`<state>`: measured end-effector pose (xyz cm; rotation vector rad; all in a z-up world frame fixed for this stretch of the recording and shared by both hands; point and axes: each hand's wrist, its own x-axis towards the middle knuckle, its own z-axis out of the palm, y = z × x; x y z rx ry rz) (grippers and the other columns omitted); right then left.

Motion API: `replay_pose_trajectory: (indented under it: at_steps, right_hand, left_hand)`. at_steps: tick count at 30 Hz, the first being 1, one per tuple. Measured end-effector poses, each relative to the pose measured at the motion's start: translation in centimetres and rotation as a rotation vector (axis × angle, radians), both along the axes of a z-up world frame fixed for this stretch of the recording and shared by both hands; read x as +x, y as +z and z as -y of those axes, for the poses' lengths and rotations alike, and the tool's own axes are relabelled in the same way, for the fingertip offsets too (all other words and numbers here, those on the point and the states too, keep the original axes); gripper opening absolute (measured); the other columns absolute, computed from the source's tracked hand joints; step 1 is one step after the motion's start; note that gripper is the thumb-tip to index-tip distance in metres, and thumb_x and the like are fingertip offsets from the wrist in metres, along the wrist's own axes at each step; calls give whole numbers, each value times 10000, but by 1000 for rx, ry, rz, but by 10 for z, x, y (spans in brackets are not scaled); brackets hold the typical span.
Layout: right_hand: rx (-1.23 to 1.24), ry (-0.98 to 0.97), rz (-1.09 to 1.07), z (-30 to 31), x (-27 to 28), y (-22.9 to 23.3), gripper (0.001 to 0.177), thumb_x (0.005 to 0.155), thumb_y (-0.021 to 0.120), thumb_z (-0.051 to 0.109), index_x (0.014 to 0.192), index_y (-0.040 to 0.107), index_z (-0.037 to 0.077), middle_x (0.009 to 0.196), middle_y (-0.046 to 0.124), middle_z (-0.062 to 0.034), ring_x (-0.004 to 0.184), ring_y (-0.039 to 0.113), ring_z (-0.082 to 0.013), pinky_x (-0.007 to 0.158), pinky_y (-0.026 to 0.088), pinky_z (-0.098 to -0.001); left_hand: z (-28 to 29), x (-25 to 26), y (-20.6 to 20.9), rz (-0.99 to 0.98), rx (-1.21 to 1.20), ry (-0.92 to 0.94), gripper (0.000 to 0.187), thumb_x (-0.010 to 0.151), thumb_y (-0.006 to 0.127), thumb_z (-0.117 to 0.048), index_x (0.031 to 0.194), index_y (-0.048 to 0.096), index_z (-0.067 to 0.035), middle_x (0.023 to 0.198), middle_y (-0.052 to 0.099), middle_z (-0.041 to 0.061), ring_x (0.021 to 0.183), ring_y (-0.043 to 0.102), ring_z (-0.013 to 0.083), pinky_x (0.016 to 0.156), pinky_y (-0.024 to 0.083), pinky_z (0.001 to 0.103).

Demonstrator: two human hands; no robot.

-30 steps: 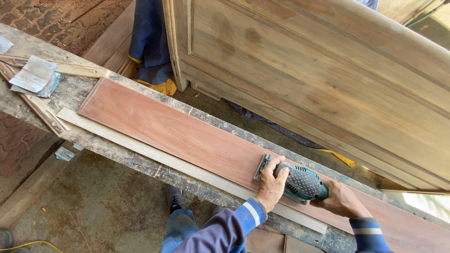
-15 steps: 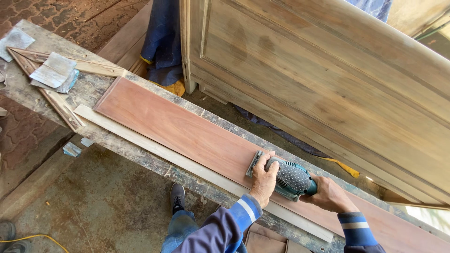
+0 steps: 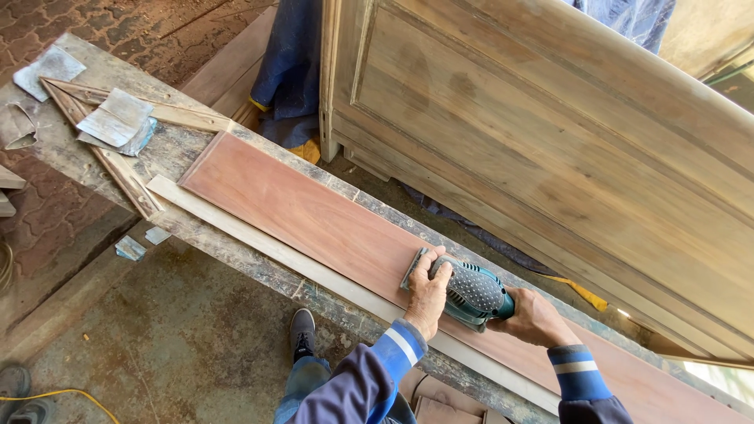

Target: The recorder is sanding a long wood plank using an orbital sander and manual sandpaper strips to achieve a smooth finish.

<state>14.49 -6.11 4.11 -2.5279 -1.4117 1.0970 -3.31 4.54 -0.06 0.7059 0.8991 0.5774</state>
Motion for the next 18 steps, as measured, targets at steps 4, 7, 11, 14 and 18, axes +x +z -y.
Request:
replay_pose_trajectory:
  at_steps: [4,7,11,14,18]
  right_hand:
    - [-35,-4,29,-15,-7,-3,385,637,902,296,963,792,123,864,819,-100,781,779,-232,792,618,-369]
    - [-38,9,38,-26,-14,-2,380,636,897,287,955,788,112,855,818,-108,775,775,-233,783,614,-374]
    - [-5,19,25,-40,-23,-1,378,635,895,281,954,787,112,860,815,-97,773,773,-225,780,614,-365]
    - [13,24,1,-49,-28,-5,372,638,890,278,954,783,114,858,814,-91,772,772,-222,780,612,-365]
    - [-15,37,-10,-61,-36,-8,358,647,890,285,945,789,115,846,813,-85,771,770,-220,786,615,-365]
  left_hand:
    - [-13,-9,-2,10,9,31,403,981,581,-219,1378,590,-149,1383,576,64,1252,571,185,1056,497,338]
    - [-22,-14,-8,4,40,40,402,979,581,-218,1374,597,-146,1370,592,76,1238,576,191,1055,497,339]
    - [-34,-21,-17,46,64,87,397,977,593,-215,1365,606,-130,1379,591,66,1238,569,178,1062,482,337]
    - [-43,-29,-15,56,44,97,400,976,594,-222,1365,605,-131,1382,592,62,1237,570,173,1063,482,333]
    - [-54,-37,-19,77,42,128,408,974,599,-219,1369,612,-117,1389,606,86,1232,574,184,1058,478,335]
